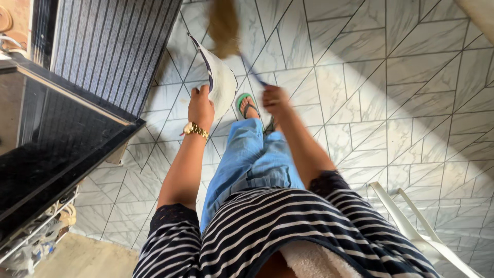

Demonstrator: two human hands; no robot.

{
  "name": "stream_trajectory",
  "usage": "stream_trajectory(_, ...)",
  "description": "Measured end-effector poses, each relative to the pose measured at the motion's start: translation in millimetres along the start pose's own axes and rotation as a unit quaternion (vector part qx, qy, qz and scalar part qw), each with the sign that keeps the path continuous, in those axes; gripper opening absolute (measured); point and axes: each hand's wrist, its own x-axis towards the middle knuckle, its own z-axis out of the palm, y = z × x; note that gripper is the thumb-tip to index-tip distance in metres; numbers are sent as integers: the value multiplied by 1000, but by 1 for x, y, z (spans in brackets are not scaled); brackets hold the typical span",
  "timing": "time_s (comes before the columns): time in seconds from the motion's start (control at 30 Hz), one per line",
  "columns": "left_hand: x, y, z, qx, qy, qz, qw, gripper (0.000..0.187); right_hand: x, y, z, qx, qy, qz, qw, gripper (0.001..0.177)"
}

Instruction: The person sweeps the floor using a broom, moving shoes and a small rug to reach different areas of the tiled surface.

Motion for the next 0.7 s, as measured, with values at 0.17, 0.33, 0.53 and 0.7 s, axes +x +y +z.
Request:
stream_trajectory(0.17, 9, 0, -4, -24, 19, 19, 999, 42, -117, -96, -176, 99, 211, -125, 964, 12)
stream_trajectory(0.33, 18, 23, -23, -76, 15, 63, 995, 42, -179, -136, -191, 117, 282, -177, 936, 15)
stream_trajectory(0.53, 21, 33, -59, -138, 79, 74, 985, 42, -173, -114, -147, 80, 221, -294, 926, 14)
stream_trajectory(0.7, 31, -49, -79, -98, 165, 81, 978, 44, -185, -100, -90, 31, 165, -285, 944, 17)
